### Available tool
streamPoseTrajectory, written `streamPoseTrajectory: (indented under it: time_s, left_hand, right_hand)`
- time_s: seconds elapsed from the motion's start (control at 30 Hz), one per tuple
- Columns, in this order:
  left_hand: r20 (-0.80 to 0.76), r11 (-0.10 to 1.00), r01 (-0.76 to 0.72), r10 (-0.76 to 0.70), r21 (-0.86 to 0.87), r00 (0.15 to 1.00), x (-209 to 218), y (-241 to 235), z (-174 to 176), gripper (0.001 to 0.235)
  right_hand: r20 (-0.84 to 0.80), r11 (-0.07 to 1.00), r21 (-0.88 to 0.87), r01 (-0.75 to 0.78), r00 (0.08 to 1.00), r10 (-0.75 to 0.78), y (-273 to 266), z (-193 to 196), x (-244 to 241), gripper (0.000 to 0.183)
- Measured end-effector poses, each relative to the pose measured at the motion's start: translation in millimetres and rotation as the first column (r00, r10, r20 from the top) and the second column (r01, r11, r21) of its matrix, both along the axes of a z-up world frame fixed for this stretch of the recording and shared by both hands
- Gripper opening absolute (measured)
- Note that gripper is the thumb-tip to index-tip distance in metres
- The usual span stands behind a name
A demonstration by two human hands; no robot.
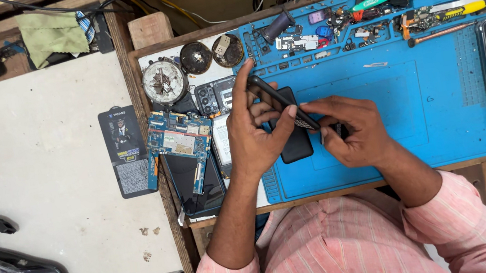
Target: The person handles a small black electronic component, likely a phone battery, and uses a thin metal tool to scrape or clean its surface. The person repeatedly works on the same component throughout the clip.
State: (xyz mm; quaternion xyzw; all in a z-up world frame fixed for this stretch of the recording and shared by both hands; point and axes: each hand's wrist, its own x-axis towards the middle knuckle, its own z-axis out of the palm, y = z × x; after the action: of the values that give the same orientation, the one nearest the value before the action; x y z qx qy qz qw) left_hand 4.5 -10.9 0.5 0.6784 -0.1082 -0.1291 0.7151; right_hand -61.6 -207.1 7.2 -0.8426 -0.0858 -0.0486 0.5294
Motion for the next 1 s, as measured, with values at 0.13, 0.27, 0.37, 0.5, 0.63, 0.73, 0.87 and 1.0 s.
streamPoseTrajectory:
  time_s: [0.13,0.27,0.37,0.5,0.63,0.73,0.87,1.0]
  left_hand:
    - [0.038,1.000,0.006,-0.007,0.014,0.999,-0.3,-0.2,0.9,0.086]
    - [0.043,1.000,0.004,-0.006,0.029,0.999,-0.1,-0.8,1.7,0.086]
    - [0.036,0.999,0.012,-0.014,0.047,0.999,0.6,-0.3,2.1,0.087]
    - [0.038,0.998,0.031,-0.034,0.060,0.999,0.8,-0.1,2.2,0.090]
    - [0.066,0.992,0.038,-0.046,0.123,0.997,-1.7,0.2,0.2,0.093]
    - [0.127,0.993,0.046,-0.060,0.109,0.990,-2.6,-0.3,-2.5,0.092]
    - [0.136,0.992,0.059,-0.075,0.115,0.988,-3.5,0.3,-6.2,0.088]
    - [0.106,0.991,0.077,-0.088,0.109,0.990,-4.4,2.3,-7.9,0.087]
  right_hand:
    - [0.050,0.998,-0.059,-0.012,0.999,0.015,-2.0,-2.2,-1.7,0.049]
    - [0.022,0.997,-0.072,-0.011,1.000,0.013,-3.6,-5.5,-3.0,0.048]
    - [0.043,0.996,-0.084,-0.014,0.999,0.018,-4.9,-7.3,-5.1,0.047]
    - [0.065,0.996,-0.094,-0.014,0.998,0.020,-5.4,-9.4,-5.9,0.046]
    - [0.092,0.989,-0.145,0.019,0.996,-0.006,-3.2,-11.3,-7.8,0.042]
    - [0.038,0.990,-0.133,0.037,0.999,-0.032,2.4,-11.2,-8.7,0.039]
    - [-0.009,0.993,-0.102,0.054,0.998,-0.055,6.9,-9.3,-8.6,0.042]
    - [-0.015,0.997,-0.071,0.044,0.999,-0.045,8.3,-8.2,-7.7,0.041]
